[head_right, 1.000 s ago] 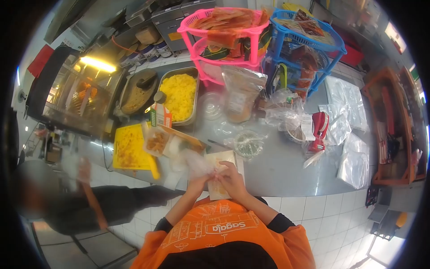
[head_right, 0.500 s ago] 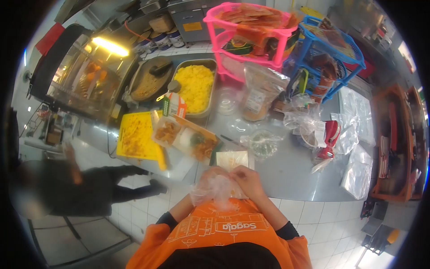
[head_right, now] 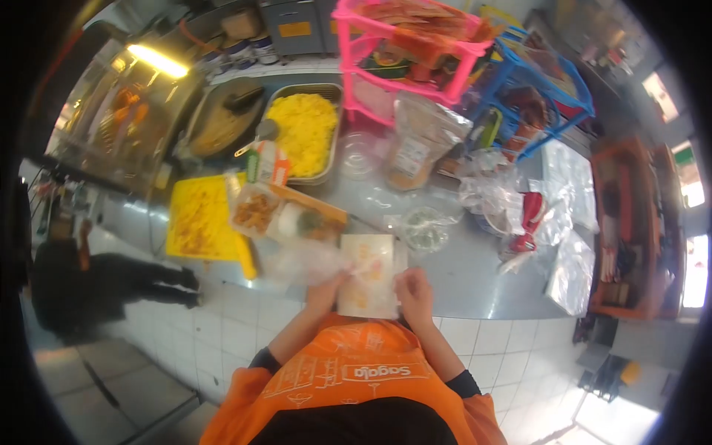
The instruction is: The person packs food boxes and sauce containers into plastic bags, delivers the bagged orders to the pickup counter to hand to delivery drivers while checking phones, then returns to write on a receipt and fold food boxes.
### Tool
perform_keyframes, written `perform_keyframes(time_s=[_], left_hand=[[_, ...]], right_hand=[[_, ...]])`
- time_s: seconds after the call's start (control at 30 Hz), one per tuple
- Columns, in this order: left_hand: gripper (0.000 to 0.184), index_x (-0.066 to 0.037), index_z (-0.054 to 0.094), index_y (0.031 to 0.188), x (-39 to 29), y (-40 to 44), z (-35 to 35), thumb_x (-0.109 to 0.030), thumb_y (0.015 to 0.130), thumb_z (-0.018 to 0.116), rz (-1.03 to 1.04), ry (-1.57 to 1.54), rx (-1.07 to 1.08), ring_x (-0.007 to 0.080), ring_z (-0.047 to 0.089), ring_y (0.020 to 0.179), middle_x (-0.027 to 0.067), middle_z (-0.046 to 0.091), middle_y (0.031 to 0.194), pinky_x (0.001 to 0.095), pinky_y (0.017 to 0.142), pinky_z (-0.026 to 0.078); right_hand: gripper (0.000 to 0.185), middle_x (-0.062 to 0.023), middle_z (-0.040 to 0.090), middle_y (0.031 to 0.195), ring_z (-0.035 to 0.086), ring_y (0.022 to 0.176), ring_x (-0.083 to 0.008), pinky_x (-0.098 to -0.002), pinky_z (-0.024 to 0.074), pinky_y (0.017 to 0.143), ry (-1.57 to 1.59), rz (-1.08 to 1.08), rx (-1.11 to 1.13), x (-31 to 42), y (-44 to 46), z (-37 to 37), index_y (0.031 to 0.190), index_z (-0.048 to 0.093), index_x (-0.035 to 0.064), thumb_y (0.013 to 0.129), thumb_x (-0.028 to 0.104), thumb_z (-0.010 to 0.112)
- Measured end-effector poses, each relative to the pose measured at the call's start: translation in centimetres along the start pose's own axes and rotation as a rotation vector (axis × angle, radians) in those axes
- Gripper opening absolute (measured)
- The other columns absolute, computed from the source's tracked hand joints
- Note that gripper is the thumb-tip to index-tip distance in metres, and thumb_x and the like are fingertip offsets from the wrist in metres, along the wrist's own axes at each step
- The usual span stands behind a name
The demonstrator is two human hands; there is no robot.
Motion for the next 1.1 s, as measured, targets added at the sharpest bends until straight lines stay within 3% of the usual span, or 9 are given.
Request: perform_keyframes(time_s=[0.13,0.27,0.4,0.47,0.53,0.7,0.73,0.87,1.1], left_hand=[[0.060,0.000,0.043,0.128,-3.7,-0.4,-0.2,-0.001,0.077,0.074,0.402,0.057,0.108,0.0194,0.057,0.109,0.0100,0.058,0.115,0.0329,0.093,0.046],[0.061,-0.002,0.038,0.130,-6.0,-4.2,-1.2,-0.004,0.079,0.072,0.871,0.384,-0.144,0.0164,0.055,0.107,0.0116,0.054,0.116,0.0298,0.090,0.045],[0.055,-0.006,0.036,0.130,-6.2,-7.0,1.0,-0.006,0.084,0.068,0.378,0.612,0.740,0.0155,0.054,0.103,0.0122,0.052,0.117,0.0288,0.084,0.046],[0.051,-0.008,0.029,0.138,-5.8,-7.0,5.9,-0.012,0.094,0.055,-0.110,0.194,0.748,0.0195,0.060,0.097,0.0130,0.056,0.120,0.0310,0.084,0.049],[0.049,-0.008,0.027,0.142,-5.5,-7.3,10.3,-0.014,0.098,0.049,-0.519,-0.399,0.552,0.0204,0.063,0.092,0.0133,0.060,0.119,0.0318,0.084,0.051],[0.049,-0.010,0.024,0.144,-7.0,-6.9,19.0,-0.008,0.098,0.042,-0.022,-0.175,0.875,0.0215,0.064,0.090,0.0159,0.061,0.119,0.0345,0.080,0.054],[0.047,-0.010,0.027,0.142,-6.5,-6.2,21.2,-0.008,0.098,0.042,-0.108,-0.067,0.902,0.0208,0.064,0.087,0.0153,0.062,0.116,0.0338,0.078,0.055],[0.040,-0.008,0.041,0.135,0.4,-1.3,28.3,-0.007,0.095,0.041,-0.110,0.598,0.978,0.0199,0.065,0.076,0.0131,0.066,0.103,0.0323,0.070,0.055],[0.041,-0.002,0.045,0.132,-1.0,2.4,35.4,-0.006,0.091,0.041,-0.218,0.970,1.117,0.0189,0.064,0.068,0.0113,0.068,0.101,0.0322,0.066,0.054]], right_hand=[[0.028,-0.0041,0.065,0.096,0.062,0.087,-0.0214,-0.0333,0.0470,0.075,-1.239,-0.716,-0.131,1.9,-2.9,0.5,0.106,0.062,0.0090,0.082,0.020,0.071],[0.025,-0.0025,0.066,0.098,0.063,0.090,-0.0254,-0.0369,0.0478,0.079,-1.161,-0.603,-0.016,-4.1,-3.7,-2.7,0.101,0.069,0.0119,0.077,0.017,0.074],[0.020,-0.0048,0.066,0.090,0.063,0.082,-0.0271,-0.0354,0.0487,0.069,-0.736,-0.526,-0.273,0.3,-5.7,-3.4,0.095,0.068,0.0092,0.075,0.007,0.073],[0.020,-0.0046,0.066,0.087,0.063,0.078,-0.0275,-0.0347,0.0491,0.066,-0.649,-0.593,-0.358,4.6,-8.0,-3.2,0.097,0.069,0.0097,0.078,0.007,0.071],[0.023,-0.0054,0.067,0.089,0.064,0.080,-0.0281,-0.0399,0.0487,0.069,-0.856,-0.582,0.174,5.4,-9.6,-2.7,0.100,0.070,0.0124,0.078,0.017,0.073],[0.024,-0.0041,0.067,0.089,0.064,0.081,-0.0232,-0.0358,0.0465,0.067,-0.634,-0.924,0.082,7.6,-10.5,-13.2,0.101,0.069,0.0115,0.078,0.018,0.071],[0.023,-0.0060,0.067,0.090,0.064,0.082,-0.0235,-0.0342,0.0463,0.070,-0.603,-0.970,-0.220,6.2,-9.9,-17.5,0.100,0.068,0.0084,0.079,0.017,0.070],[0.026,-0.0101,0.059,0.094,0.055,0.085,-0.0203,-0.0302,0.0423,0.075,-0.367,-0.436,-0.737,4.4,-0.9,-30.6,0.107,0.066,0.0049,0.097,0.026,0.054],[0.024,-0.0156,0.058,0.096,0.056,0.096,-0.0328,-0.0428,0.0436,0.083,-0.604,-0.367,-0.637,4.0,7.2,-32.3,0.097,0.074,0.0111,0.081,0.029,0.070]])
Point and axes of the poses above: each hand's wrist, its own y-axis towards the middle knuckle, its own z-axis out of the palm, x = y × z, the point moved 3 cm from there along y, towards the middle knuckle
